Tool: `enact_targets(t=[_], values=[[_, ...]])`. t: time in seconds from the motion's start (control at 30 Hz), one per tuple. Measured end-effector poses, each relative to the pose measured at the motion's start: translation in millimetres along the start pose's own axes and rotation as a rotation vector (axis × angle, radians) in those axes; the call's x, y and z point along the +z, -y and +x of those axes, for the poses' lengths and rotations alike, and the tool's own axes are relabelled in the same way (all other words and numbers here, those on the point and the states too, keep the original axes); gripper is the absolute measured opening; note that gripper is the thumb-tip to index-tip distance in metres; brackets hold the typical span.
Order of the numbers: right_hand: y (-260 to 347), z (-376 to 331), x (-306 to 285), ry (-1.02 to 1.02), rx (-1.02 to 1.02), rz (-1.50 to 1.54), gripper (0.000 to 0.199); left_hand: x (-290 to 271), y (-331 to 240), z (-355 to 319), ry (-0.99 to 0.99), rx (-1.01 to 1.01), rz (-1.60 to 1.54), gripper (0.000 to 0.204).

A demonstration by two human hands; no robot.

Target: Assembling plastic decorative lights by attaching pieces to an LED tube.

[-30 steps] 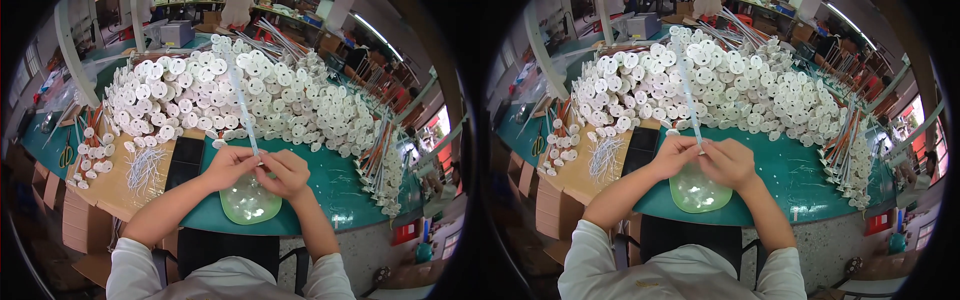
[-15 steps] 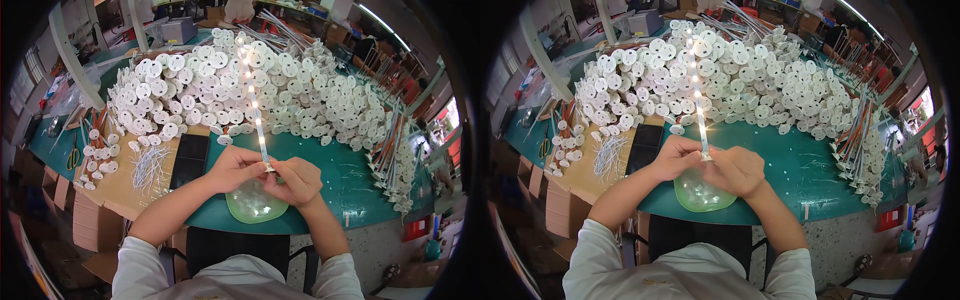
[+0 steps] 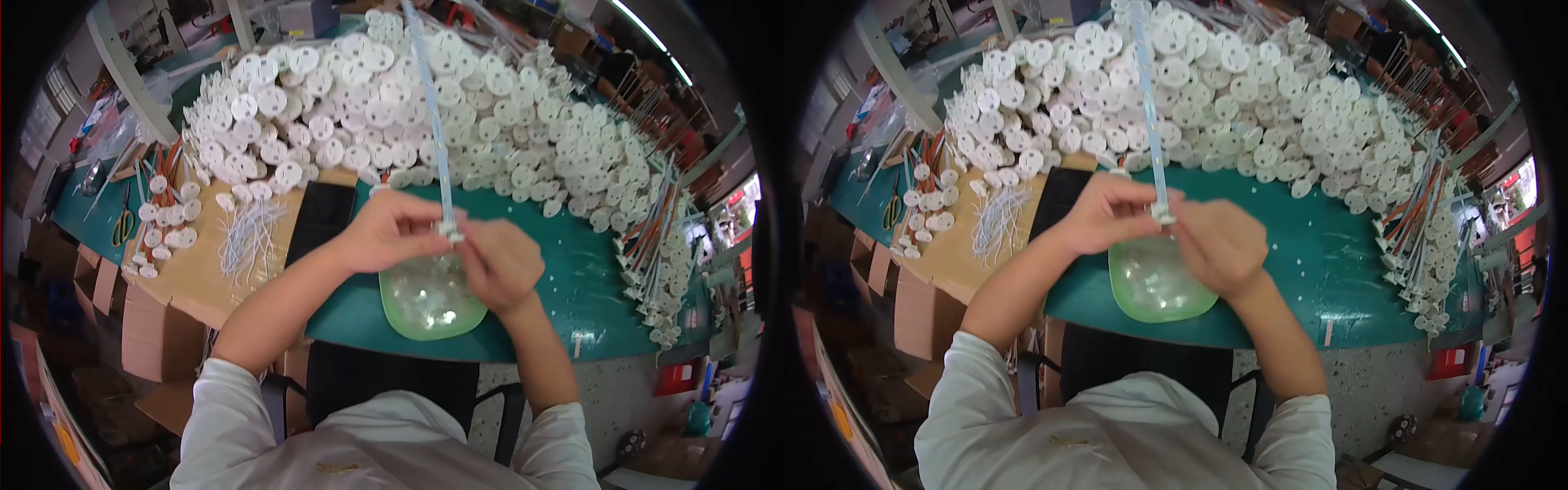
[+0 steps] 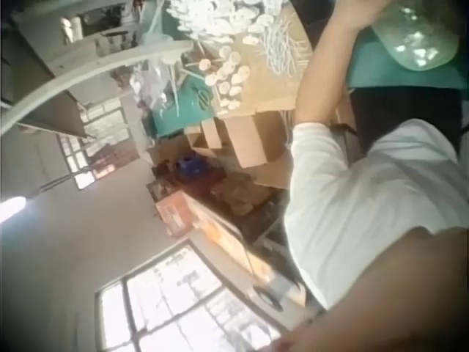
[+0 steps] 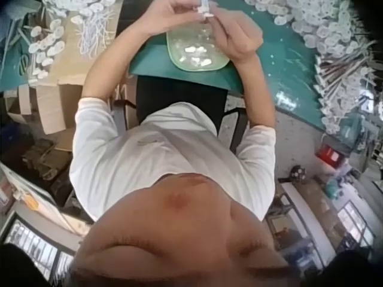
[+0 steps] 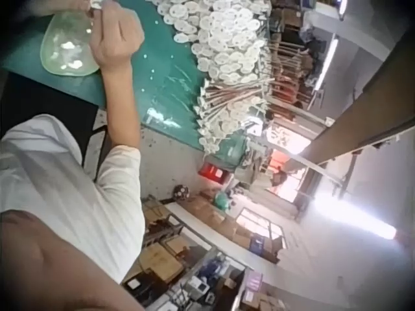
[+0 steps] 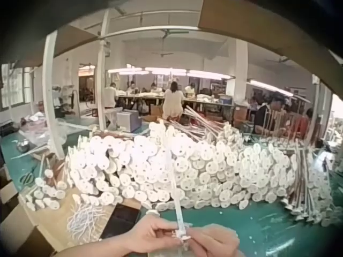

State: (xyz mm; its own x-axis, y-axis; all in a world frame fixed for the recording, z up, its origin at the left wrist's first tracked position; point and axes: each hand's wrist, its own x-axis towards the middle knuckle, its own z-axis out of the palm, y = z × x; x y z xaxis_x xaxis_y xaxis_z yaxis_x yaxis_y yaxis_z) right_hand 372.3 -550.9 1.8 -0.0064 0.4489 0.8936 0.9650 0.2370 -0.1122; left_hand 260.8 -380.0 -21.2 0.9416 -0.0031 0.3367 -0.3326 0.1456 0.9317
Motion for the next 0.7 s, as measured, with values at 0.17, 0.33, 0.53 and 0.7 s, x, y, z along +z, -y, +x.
enact_targets(t=[0.17,0.33,0.53,0.7], values=[[4.0,-2.8,-10.6,0.115,0.35,0.075,0.022,-3.2,-13.5,15.6,-0.351,0.174,0.049,0.039],[6.2,-12.1,-2.8,0.656,0.262,0.33,0.027,-9.5,-15.8,12.1,-0.54,0.042,0.215,0.038],[15.4,-20.8,7.6,0.772,0.247,0.418,0.023,-2.1,-11.3,10.6,-0.49,0.005,0.132,0.043],[10.4,-23.0,5.6,0.778,0.247,0.446,0.018,-3.9,-15.4,12.9,-0.443,-0.032,0.188,0.042]])
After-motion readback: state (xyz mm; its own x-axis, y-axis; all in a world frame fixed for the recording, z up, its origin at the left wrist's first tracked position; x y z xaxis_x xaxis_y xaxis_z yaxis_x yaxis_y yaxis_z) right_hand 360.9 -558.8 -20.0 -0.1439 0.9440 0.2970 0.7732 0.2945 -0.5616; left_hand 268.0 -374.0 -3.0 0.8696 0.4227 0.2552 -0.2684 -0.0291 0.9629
